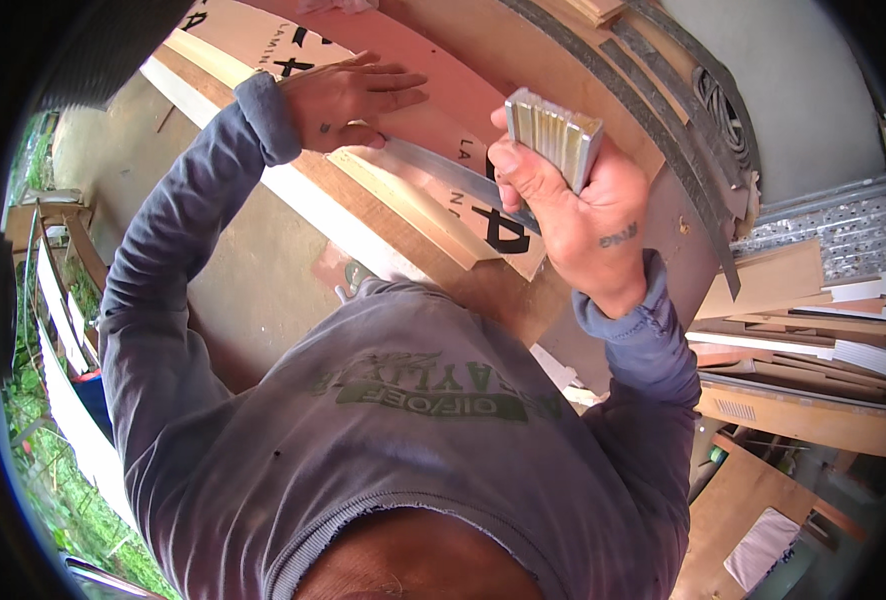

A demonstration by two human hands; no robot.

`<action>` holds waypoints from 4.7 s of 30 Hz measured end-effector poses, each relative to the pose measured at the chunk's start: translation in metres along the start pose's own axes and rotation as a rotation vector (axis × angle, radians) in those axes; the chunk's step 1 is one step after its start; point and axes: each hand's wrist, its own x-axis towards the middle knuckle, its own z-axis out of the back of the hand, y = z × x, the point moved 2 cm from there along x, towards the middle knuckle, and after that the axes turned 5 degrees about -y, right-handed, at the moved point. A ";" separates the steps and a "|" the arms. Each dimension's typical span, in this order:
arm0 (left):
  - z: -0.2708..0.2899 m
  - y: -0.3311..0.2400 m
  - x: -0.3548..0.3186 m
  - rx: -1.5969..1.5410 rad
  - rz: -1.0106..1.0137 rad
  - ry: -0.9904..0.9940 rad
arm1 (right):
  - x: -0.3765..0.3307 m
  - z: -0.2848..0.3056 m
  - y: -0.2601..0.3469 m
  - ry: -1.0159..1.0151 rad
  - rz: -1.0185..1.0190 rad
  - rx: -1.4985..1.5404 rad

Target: The person wipes a wooden plank with a cloth, then uses a metal square to measure and mark the wood. They repeatedly position the square and mark lines along the plank's edge.

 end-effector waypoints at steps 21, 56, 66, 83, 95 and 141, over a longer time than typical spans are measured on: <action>-0.010 -0.015 0.000 0.208 -0.025 -0.189 | -0.040 0.010 -0.052 -0.013 0.050 0.063; -0.088 -0.093 -0.040 0.209 0.119 -0.503 | -0.134 -0.021 -0.072 -0.257 -0.107 0.110; -0.111 -0.090 -0.073 0.151 0.439 -0.529 | -0.203 -0.010 -0.094 -0.566 0.000 0.616; -0.097 -0.025 0.020 -0.547 1.462 -1.372 | -0.383 0.039 -0.063 -0.793 0.054 0.476; -0.064 -0.024 -0.010 -1.068 1.405 -1.621 | -0.399 0.046 -0.062 -0.871 0.017 0.526; -0.091 -0.039 -0.056 -1.606 1.141 -1.498 | -0.279 -0.194 -0.032 -1.029 0.079 0.417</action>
